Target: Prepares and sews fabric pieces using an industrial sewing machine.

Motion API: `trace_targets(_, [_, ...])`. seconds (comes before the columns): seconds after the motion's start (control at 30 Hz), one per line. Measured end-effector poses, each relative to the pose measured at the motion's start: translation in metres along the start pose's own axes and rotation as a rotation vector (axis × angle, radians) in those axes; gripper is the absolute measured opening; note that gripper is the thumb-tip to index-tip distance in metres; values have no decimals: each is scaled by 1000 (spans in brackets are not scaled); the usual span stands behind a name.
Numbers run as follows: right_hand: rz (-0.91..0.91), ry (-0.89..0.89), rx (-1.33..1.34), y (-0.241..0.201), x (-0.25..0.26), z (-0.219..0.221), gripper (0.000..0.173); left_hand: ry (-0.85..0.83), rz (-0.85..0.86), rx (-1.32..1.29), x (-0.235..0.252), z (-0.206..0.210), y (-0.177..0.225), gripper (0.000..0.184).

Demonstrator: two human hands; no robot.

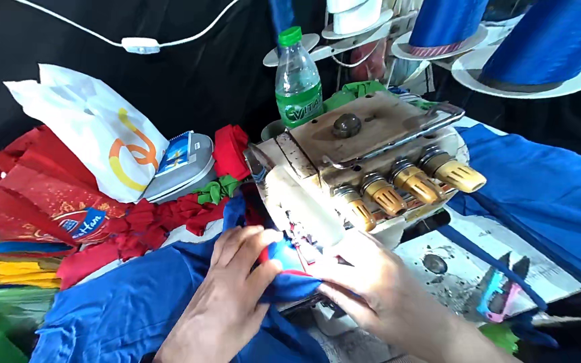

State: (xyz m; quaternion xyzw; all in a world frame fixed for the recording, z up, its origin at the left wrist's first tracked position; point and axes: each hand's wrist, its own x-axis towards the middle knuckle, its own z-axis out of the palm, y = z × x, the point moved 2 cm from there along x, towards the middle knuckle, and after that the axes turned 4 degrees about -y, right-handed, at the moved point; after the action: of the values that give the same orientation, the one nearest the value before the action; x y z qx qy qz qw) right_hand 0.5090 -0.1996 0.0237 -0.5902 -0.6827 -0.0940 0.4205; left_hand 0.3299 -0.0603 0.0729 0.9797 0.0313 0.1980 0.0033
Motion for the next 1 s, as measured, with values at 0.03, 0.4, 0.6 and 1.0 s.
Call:
trace_targets(0.03, [-7,-14,-4,0,1,-1,25,-4,23,-15,-3,-4,6,15])
trace_targets(0.4, [-93,-114,12,6,3,-8,26,20,-266,-79,-3,-15,63,31])
trace_targets(0.6, [-144,-160,13,8,4,-11,25,-39,-157,-149,3,-22,85,21])
trace_targets(1.0, [-459,-5,175,4,-16,-20,11,112,-255,-281,-5,9,100,15])
